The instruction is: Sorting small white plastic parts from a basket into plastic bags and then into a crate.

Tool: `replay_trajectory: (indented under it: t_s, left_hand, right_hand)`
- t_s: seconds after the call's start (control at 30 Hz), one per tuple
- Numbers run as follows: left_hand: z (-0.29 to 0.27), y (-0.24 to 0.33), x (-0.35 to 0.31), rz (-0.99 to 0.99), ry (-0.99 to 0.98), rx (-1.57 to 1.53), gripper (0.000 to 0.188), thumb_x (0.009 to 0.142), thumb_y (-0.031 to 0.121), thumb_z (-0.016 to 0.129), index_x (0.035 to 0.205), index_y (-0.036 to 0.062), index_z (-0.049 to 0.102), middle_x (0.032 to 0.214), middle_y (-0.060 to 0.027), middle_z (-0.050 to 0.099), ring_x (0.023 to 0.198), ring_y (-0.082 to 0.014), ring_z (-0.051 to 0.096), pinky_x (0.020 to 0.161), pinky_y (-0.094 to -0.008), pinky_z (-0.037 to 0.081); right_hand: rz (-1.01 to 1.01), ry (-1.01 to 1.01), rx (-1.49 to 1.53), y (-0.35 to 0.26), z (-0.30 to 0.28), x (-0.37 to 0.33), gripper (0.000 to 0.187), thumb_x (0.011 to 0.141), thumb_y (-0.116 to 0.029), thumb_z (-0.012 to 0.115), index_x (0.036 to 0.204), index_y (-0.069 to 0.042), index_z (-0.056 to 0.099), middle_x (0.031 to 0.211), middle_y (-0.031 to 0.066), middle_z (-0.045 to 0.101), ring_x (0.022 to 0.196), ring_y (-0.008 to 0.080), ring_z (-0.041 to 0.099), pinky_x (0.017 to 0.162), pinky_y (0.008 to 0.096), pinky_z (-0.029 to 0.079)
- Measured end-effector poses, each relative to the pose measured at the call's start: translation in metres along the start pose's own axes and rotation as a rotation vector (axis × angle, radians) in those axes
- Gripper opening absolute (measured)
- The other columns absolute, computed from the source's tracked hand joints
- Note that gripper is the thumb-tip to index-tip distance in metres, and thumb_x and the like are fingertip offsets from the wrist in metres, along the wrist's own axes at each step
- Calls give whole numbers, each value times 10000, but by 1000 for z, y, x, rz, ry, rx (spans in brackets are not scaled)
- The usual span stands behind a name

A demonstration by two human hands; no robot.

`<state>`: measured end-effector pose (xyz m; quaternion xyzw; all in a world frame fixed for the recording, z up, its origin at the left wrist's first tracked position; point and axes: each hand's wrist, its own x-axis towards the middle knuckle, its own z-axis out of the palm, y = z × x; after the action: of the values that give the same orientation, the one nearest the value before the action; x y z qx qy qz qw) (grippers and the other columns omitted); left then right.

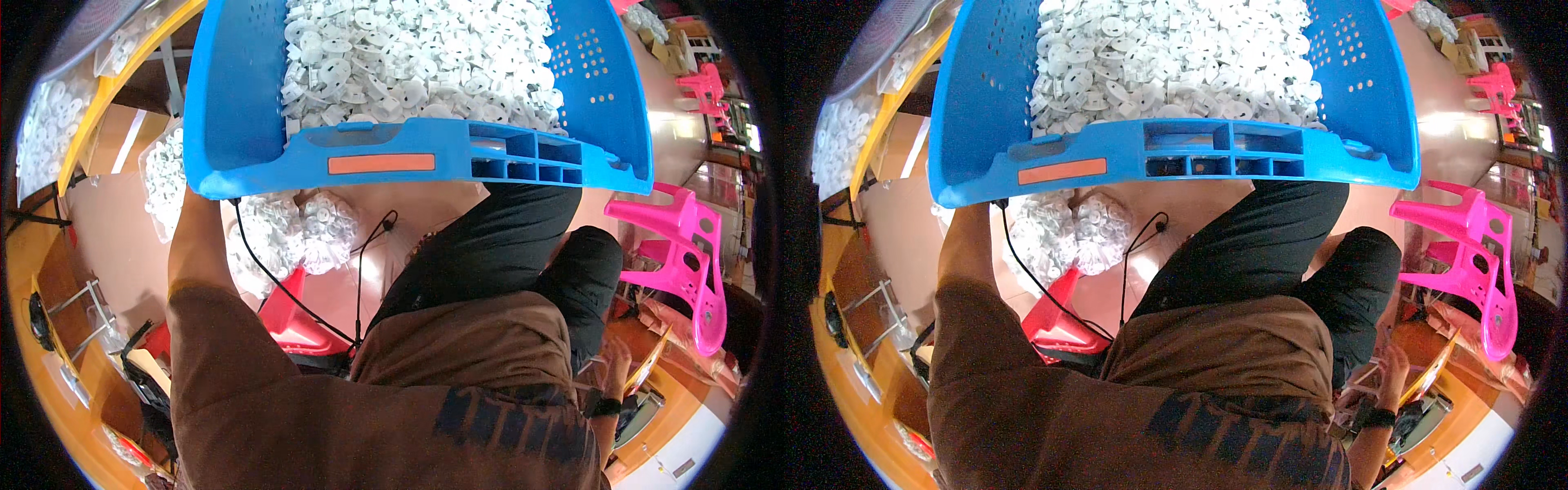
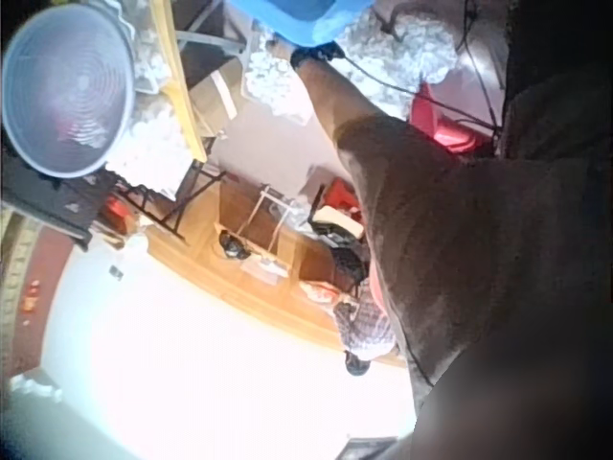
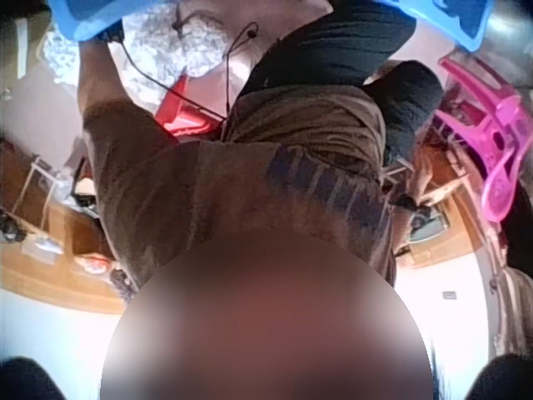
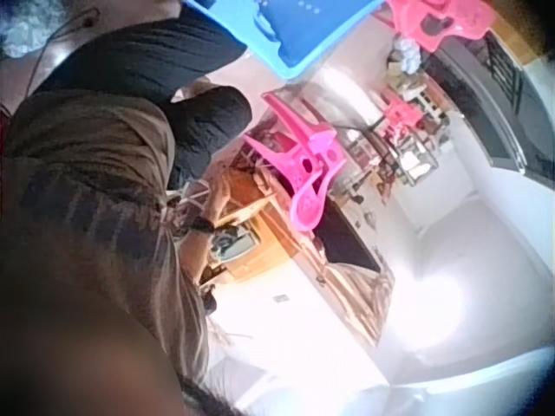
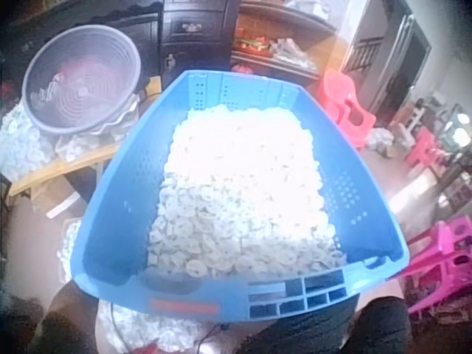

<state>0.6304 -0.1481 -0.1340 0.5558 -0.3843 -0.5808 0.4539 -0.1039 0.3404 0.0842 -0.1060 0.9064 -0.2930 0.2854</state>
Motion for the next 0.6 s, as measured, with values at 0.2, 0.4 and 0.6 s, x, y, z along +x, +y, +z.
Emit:
replay_trajectory:
  t_s: [0.2,0.4,0.6]
  left_hand:
    - [8,-6,-29,-37,166,11,290,891,191,567,1147,66,514,1047,-58,605,879,-163,595,744,-323,499]
    - [0,-10,-46,-10,269,22,351,879,194,584,1199,80,496,1092,-53,596,905,-164,595,767,-326,502]
    - [-21,-15,-84,39,351,48,416,867,197,601,1251,94,478,1136,-47,587,931,-166,596,790,-330,505]
  right_hand:
    - [130,-96,-6,59,6,3,133,888,-236,561,984,-149,591,774,-53,554,603,69,471,561,241,426]
    - [138,-267,-85,51,32,6,233,879,-240,570,1044,-86,627,842,-38,581,688,87,540,626,251,470]
    - [47,-307,10,78,54,23,215,884,-208,558,955,-35,664,746,-27,618,659,79,544,587,232,415]
